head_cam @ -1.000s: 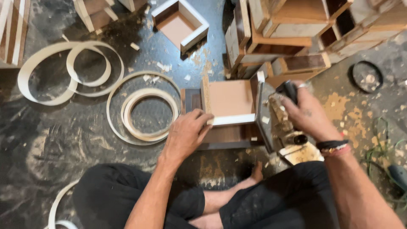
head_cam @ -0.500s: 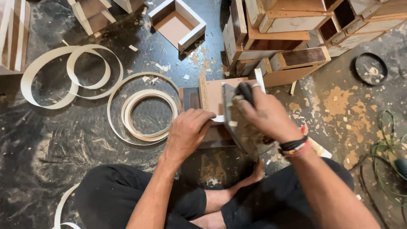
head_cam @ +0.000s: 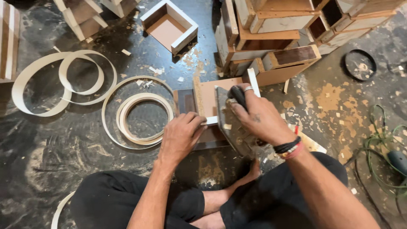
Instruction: The person sits on the floor and applies white edge banding to the edges of small wooden boxes. They use a staple gun to secure the banding along the edges, then press it down by hand to ensure adhesion.
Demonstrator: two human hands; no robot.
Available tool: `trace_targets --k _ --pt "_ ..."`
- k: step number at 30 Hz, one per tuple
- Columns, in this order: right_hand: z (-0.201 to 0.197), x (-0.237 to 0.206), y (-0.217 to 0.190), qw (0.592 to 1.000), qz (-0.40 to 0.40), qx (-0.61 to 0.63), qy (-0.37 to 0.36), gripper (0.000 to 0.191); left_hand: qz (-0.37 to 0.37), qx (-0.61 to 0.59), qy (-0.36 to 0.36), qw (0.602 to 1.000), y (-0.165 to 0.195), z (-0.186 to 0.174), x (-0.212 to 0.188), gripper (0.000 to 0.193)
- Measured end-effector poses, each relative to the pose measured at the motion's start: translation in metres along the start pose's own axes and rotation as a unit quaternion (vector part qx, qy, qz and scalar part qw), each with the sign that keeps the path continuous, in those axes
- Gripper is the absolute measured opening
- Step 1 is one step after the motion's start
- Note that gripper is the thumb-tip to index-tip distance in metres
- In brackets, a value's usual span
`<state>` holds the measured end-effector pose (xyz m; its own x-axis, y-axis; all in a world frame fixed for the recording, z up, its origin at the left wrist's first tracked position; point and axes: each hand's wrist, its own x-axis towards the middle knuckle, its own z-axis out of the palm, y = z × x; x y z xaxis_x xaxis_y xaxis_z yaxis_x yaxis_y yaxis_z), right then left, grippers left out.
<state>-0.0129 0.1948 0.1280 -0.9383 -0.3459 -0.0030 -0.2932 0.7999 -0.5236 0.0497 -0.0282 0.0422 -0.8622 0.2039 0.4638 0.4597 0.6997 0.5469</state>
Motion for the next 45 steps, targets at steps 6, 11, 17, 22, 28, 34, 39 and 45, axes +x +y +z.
trace_targets --k 6,11,17,22,28,34,39,45 --pt "-0.031 -0.010 0.043 0.983 0.174 -0.040 -0.050 0.048 -0.005 0.032 -0.012 0.999 -0.001 0.005 0.001 0.010" --pt "-0.055 -0.022 0.119 0.986 0.156 -0.054 0.003 0.041 0.026 0.104 -0.010 0.994 0.012 0.004 0.007 0.014" --pt "-0.031 -0.049 0.212 0.983 0.132 -0.100 -0.076 0.054 0.087 0.100 0.004 0.991 0.032 0.022 0.019 0.034" --pt "-0.013 -0.059 0.233 0.958 0.213 -0.153 -0.121 0.056 0.074 0.149 -0.062 0.984 0.032 0.042 0.030 0.036" --pt "-0.025 -0.058 0.180 0.987 0.014 -0.135 0.085 0.047 0.066 0.160 -0.046 0.984 0.033 0.054 0.038 0.024" --pt "0.024 -0.035 0.098 0.968 -0.196 -0.096 0.126 0.041 0.087 0.162 -0.046 0.982 0.026 0.051 0.038 0.019" --pt "0.040 -0.029 0.086 0.962 -0.186 -0.142 0.139 0.028 0.085 0.155 -0.048 0.983 0.023 0.050 0.035 0.019" --pt "0.030 -0.026 0.075 0.965 -0.165 -0.181 0.097 0.039 0.042 0.062 -0.037 0.996 0.013 0.046 0.031 0.044"
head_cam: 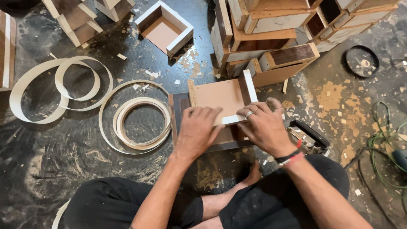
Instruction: The person sits on the floor and applies white edge banding to the edges of small wooden boxes. They use a staple gun to secure the banding along the edges, then press it down by hand to ensure adhesion.
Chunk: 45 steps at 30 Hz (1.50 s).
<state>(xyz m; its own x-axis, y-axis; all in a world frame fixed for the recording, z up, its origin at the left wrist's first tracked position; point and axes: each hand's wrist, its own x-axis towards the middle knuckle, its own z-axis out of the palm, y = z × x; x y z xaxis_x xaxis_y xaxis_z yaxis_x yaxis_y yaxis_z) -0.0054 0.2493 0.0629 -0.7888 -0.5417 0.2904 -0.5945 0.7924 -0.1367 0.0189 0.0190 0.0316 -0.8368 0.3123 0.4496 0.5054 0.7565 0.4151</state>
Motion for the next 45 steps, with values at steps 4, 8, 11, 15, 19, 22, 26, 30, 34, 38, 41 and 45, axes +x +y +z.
trace_targets --k 4,8,11,15,19,22,26,30,34,38,41,45 --pt "-0.005 0.031 -0.005 0.996 0.066 0.048 -0.047 0.054 -0.080 0.022 0.084 0.993 -0.015 0.012 0.014 0.034" --pt "0.039 0.082 -0.029 0.989 -0.004 0.081 0.125 0.006 -0.118 0.129 0.106 0.979 -0.018 0.036 0.035 0.048" --pt "0.064 0.091 -0.037 0.990 0.109 0.076 0.039 0.037 -0.142 0.149 0.107 0.973 -0.021 0.047 0.039 0.048" --pt "0.065 0.085 -0.021 0.996 0.065 -0.037 0.053 0.046 -0.148 0.145 0.073 0.976 -0.027 0.053 0.035 0.046" --pt "0.038 0.071 0.038 0.994 0.078 -0.051 0.049 0.057 -0.125 0.160 0.061 0.977 -0.028 0.055 0.039 0.043" --pt "0.040 0.047 0.069 0.988 0.092 -0.117 0.048 0.061 -0.039 0.169 0.047 0.984 -0.024 0.054 0.041 0.053" --pt "0.054 0.032 0.076 0.961 0.256 0.100 0.034 0.059 0.078 0.116 -0.015 0.990 -0.020 0.047 0.042 0.073" --pt "0.051 0.028 0.075 0.897 0.304 0.300 0.110 0.045 0.104 0.090 -0.071 0.988 -0.018 0.039 0.043 0.085" --pt "0.048 0.046 0.057 0.951 0.147 0.247 0.113 0.048 0.096 0.128 -0.127 0.979 -0.013 0.036 0.049 0.089" --pt "0.057 0.044 0.048 0.954 0.137 0.243 0.108 0.052 0.041 0.146 -0.160 0.976 0.001 0.045 0.055 0.097" --pt "0.062 0.040 0.051 0.947 0.135 0.268 0.118 0.046 0.050 0.226 -0.088 0.969 0.029 0.070 0.062 0.096" --pt "0.058 0.041 0.055 0.939 0.196 0.268 0.084 0.052 0.017 0.144 -0.118 0.982 0.036 0.078 0.060 0.101"
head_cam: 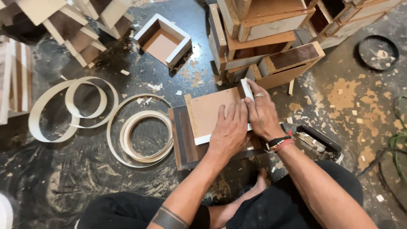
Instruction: The person sits on the floor and applies white edge banding to the edges of small wooden boxes. They use a staple gun to secure the banding along the edges, then press it down by hand to ensure adhesion.
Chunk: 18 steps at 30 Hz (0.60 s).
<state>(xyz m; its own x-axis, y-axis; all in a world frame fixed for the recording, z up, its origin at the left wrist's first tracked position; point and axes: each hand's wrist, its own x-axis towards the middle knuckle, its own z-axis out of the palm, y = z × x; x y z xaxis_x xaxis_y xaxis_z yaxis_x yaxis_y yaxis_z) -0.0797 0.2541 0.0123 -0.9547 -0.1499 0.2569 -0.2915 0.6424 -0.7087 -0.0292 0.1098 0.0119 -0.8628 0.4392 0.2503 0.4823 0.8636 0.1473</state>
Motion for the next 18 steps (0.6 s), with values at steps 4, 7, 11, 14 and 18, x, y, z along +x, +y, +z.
trace_targets --k 4,7,11,14,18 --pt "-0.005 0.001 -0.006 0.997 -0.025 -0.066 -0.013 0.055 0.060 -0.006 0.027 0.998 -0.031 -0.016 -0.030 0.092" --pt "-0.004 -0.002 -0.007 0.990 -0.052 -0.130 -0.010 0.056 0.051 0.034 0.009 0.998 -0.064 -0.029 -0.060 0.083" --pt "0.000 -0.004 -0.014 0.943 -0.137 -0.302 0.017 0.056 0.041 -0.002 0.082 0.996 -0.078 -0.026 -0.082 0.067" --pt "0.009 -0.006 -0.032 0.921 -0.215 -0.323 0.034 0.062 0.028 0.011 0.072 0.997 -0.078 -0.018 -0.086 0.067" --pt "0.057 -0.032 -0.077 0.895 -0.209 -0.387 -0.073 0.032 0.016 0.051 -0.016 0.998 -0.078 -0.015 -0.084 0.048"
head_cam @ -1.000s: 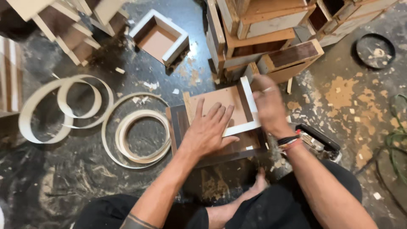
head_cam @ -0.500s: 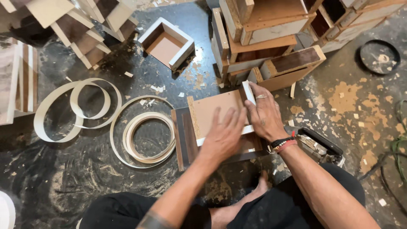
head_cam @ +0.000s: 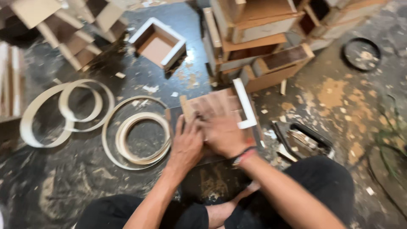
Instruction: The person sits on the floor and applies white edge banding to the edges of small wooden boxes. They use a staple gun to secure the banding along the edges, then press it down by hand to ensure adhesion.
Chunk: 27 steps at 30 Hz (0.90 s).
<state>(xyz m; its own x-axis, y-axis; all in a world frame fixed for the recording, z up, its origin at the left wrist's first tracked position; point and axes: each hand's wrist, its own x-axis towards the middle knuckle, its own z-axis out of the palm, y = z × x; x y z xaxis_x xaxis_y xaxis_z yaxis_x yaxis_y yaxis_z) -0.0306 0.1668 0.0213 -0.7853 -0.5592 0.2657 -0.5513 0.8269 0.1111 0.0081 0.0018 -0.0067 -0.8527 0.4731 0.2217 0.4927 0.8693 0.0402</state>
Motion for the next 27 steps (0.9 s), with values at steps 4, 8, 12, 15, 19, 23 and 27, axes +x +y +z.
trace_targets --k 4,8,12,15,19,23,27 --pt "0.001 0.000 -0.005 0.982 0.034 0.185 0.033 0.062 0.007 -0.057 0.067 0.996 -0.001 -0.006 0.000 0.066" --pt "-0.008 -0.022 0.047 0.994 0.032 0.099 0.039 0.069 0.001 -0.075 0.062 0.995 0.001 -0.012 0.000 0.070" --pt "-0.012 -0.031 0.062 0.975 0.137 0.165 0.056 0.065 -0.015 -0.105 0.030 0.994 0.005 -0.024 0.001 0.077" --pt "-0.012 -0.029 0.061 0.911 0.215 0.332 0.118 0.068 0.001 -0.191 0.047 0.980 0.002 -0.038 0.004 0.075" --pt "-0.015 -0.040 0.069 0.879 0.216 0.399 0.144 0.067 -0.084 -0.332 -0.079 0.936 -0.038 -0.058 0.007 0.045" --pt "-0.014 -0.056 0.065 0.863 0.252 0.412 0.151 0.065 0.072 -0.109 -0.020 0.991 -0.059 -0.059 0.013 0.048" --pt "-0.010 -0.061 0.061 0.866 0.255 0.396 0.169 0.059 0.095 -0.057 0.016 0.994 -0.048 -0.055 0.009 0.037"
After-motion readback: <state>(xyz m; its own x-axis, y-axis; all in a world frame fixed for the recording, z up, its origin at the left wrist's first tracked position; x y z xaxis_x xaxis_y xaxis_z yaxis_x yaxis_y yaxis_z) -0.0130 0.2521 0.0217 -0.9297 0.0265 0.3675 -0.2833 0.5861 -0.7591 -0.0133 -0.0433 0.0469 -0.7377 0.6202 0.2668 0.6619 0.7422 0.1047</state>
